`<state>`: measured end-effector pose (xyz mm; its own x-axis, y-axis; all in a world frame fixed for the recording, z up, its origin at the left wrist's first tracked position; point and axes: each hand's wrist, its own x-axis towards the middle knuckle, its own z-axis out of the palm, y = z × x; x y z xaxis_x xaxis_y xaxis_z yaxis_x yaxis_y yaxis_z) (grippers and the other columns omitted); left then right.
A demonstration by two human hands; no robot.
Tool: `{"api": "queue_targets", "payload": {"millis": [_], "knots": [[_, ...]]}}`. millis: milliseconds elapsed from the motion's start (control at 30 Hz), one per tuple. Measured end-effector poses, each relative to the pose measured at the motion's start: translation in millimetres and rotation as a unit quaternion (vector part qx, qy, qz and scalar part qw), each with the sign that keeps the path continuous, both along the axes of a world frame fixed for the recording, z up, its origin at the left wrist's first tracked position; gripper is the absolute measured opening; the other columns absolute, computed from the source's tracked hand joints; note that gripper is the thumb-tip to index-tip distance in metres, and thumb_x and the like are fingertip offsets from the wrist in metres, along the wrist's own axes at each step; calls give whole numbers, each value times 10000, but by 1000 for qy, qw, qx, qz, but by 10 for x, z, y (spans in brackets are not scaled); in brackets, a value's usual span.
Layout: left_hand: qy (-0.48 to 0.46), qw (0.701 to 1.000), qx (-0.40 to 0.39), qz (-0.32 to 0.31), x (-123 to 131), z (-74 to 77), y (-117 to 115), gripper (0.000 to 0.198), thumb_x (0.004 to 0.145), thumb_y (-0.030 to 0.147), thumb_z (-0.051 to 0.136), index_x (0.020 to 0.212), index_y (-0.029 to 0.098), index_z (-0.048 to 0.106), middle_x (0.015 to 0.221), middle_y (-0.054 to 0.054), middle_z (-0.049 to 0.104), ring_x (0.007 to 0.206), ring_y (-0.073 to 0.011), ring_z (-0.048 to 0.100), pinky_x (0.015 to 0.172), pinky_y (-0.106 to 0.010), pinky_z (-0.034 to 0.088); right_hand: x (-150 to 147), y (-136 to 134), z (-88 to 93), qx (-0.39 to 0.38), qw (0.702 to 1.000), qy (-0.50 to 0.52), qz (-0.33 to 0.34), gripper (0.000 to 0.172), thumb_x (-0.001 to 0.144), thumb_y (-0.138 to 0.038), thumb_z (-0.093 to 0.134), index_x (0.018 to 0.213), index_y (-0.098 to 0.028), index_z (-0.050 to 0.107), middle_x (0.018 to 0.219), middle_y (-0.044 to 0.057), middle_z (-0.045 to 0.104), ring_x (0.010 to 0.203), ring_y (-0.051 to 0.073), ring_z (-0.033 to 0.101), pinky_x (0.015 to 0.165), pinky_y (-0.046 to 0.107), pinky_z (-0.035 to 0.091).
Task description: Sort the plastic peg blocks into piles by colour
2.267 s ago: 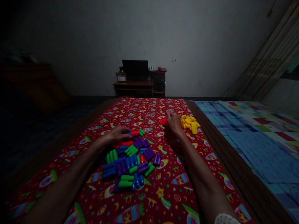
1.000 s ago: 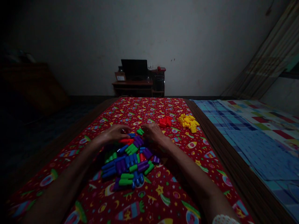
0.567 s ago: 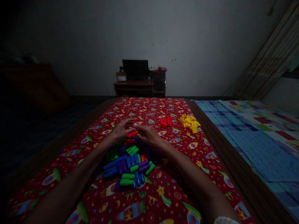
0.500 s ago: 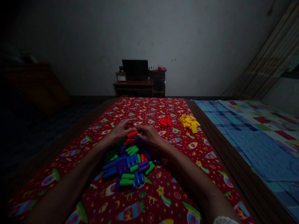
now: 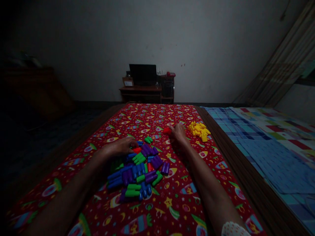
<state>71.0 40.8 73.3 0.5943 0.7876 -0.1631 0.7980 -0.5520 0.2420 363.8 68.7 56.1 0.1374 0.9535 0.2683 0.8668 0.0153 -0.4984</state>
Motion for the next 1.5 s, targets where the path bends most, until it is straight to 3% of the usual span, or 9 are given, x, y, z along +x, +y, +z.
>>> {"api": "queue_targets", "payload": {"millis": [167,367,433,667,833,1000,1133,1333,1500], "knots": [[-9,999,-25,37,-70,-18,63,147,646,335,669,648,189,646,671,1,660,647,-162,586,537,-221,393,-94,-61,96,67,997,-28,14,338,899,-326,505,723,-122,708,688,90,686,621,147,581,574,237,350],[-186,969,23,163,14,74,87,301,572,431,706,746,199,624,645,30,640,606,-159,591,535,-230,428,-699,-318,158,25,947,105,303,241,883,-313,549,959,-147,707,792,36,727,686,137,644,631,208,435],[-246,953,40,173,83,89,69,353,566,449,701,795,191,626,693,17,661,642,-173,618,574,-247,467,-839,-397,143,28,938,109,326,297,835,-258,612,1108,-158,671,920,59,737,784,162,666,681,230,462],[-285,952,43,100,180,-32,54,344,688,437,597,898,182,695,928,-57,726,860,-228,673,775,-317,532,-597,-239,142,33,961,116,248,230,804,-153,546,908,-159,751,813,33,746,722,160,672,669,235,479],[-185,970,127,96,-54,-133,218,404,764,446,555,1032,184,705,1144,-104,683,1102,-261,611,987,-355,452,-138,-22,113,106,991,67,47,276,813,-169,503,943,-124,743,911,93,745,824,187,674,736,253,471],[-99,989,53,96,-172,-209,289,449,781,387,517,1132,151,670,1160,-116,686,1051,-264,633,912,-337,487,140,-21,34,73,997,-24,-18,293,846,-178,458,914,-117,737,900,127,732,814,200,651,697,256,431],[-123,989,14,83,-179,-177,265,459,777,416,507,1122,163,675,1132,-98,704,1035,-256,633,896,-326,491,65,-123,161,81,994,-59,-42,292,881,-220,448,948,-158,726,887,110,726,786,198,642,664,256,403],[-153,977,46,140,-427,-64,160,671,819,585,384,1236,109,604,1273,-146,623,1144,-301,588,987,-382,447,-339,-411,229,72,979,8,191,334,937,-293,420,955,-138,715,863,81,724,768,173,653,710,242,441],[-170,971,38,165,-647,-377,-145,725,891,604,225,1403,133,430,1466,-122,440,1352,-257,404,1116,-397,315,-674,-626,-138,15,940,9,340,448,968,-401,379,1309,-166,547,1303,117,592,1215,223,526,1010,349,402]]}}
